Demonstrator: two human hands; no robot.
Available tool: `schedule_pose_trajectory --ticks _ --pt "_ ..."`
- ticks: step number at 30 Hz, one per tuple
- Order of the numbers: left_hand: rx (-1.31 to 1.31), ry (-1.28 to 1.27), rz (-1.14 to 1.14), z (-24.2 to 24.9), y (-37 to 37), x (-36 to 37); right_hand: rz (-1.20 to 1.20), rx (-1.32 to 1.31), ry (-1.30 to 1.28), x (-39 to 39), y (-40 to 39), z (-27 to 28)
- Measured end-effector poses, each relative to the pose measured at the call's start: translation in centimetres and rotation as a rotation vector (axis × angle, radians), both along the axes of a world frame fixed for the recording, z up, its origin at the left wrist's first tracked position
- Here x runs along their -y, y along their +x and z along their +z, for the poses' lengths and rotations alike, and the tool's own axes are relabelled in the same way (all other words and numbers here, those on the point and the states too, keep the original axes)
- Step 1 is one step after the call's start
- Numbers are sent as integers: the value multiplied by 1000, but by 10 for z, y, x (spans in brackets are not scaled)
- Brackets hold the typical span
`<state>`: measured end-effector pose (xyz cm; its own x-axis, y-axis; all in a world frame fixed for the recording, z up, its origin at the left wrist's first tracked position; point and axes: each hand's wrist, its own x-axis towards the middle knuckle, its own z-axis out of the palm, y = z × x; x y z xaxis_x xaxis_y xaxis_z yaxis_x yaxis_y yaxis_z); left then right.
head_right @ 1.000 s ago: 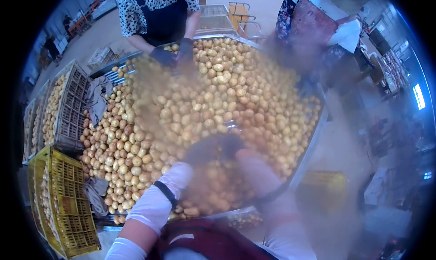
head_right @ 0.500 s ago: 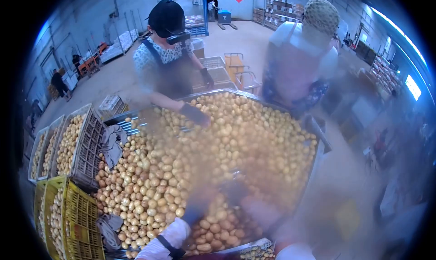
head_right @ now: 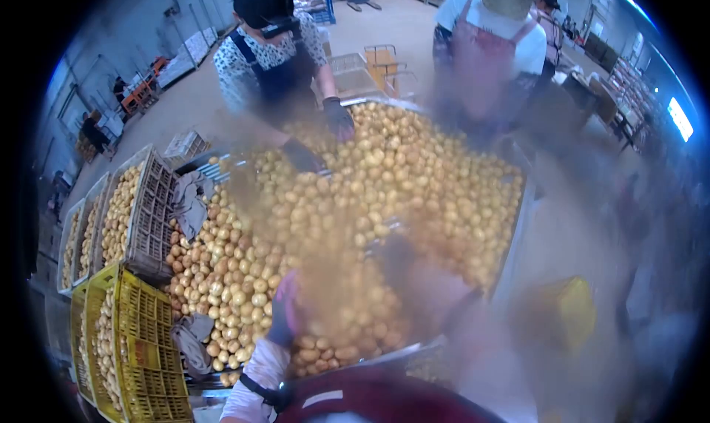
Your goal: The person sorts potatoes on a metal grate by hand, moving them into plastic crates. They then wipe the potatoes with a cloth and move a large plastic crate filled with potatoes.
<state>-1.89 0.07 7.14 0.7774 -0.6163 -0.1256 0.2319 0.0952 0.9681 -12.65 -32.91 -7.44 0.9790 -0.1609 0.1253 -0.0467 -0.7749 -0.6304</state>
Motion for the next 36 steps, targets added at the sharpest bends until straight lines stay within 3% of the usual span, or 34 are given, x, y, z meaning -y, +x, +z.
schedule_pose_trajectory --ticks 2,4,7,8,9,11,12,15,16,19,21,22,24,25,28,30,32,34,36 --pt "345 152 -42 5 -3 -11 -148 -4 122 -11 -8 53" --pt "522 201 -59 0 -2 -15 -322 35 325 -21 -17 104" --pt "369 111 -56 -19 -2 -16 -20 247 1394 -33 -32 124" --pt "338 87 -84 -11 -6 -10 378 263 1901 -31 -29 109" --pt "303 35 -134 -3 -12 -3 262 315 1804 -37 -49 94" --pt "226 -58 -233 18 -26 13 18 374 1592 -66 -84 116" --pt "192 -89 -284 24 -35 20 121 443 1998 -88 -90 127" --pt "76 -127 -449 35 -66 39 225 530 2336 -134 -113 112" --pt "35 -134 -509 38 -76 46 54 542 2144 -148 -129 105" --pt "-83 -123 -700 38 -116 58 -30 712 2150 -182 -175 90" --pt "-169 -98 -837 36 -147 65 -180 851 2237 -205 -211 124" --pt "-214 -79 -911 34 -164 67 -350 742 2159 -210 -236 121" --pt "-300 -39 -1075 32 -200 70 -413 942 2132 -238 -285 110" --pt "-330 -14 -1174 34 -219 69 -487 993 2029 -253 -306 116" --pt "-290 19 -1531 46 -280 62 -942 960 1376 -301 -366 160" --pt "-428 68 -1724 41 -327 47 -1277 1266 1378 -348 -405 152" --pt "-868 211 -1785 14 -372 29 -1218 1552 1497 -390 -469 98" --pt "-490 73 -1898 2 -361 27 -1243 1693 1613 -437 -532 41" --pt "-441 174 -1861 8 -309 47 -1499 1727 1635 -463 -569 -2"
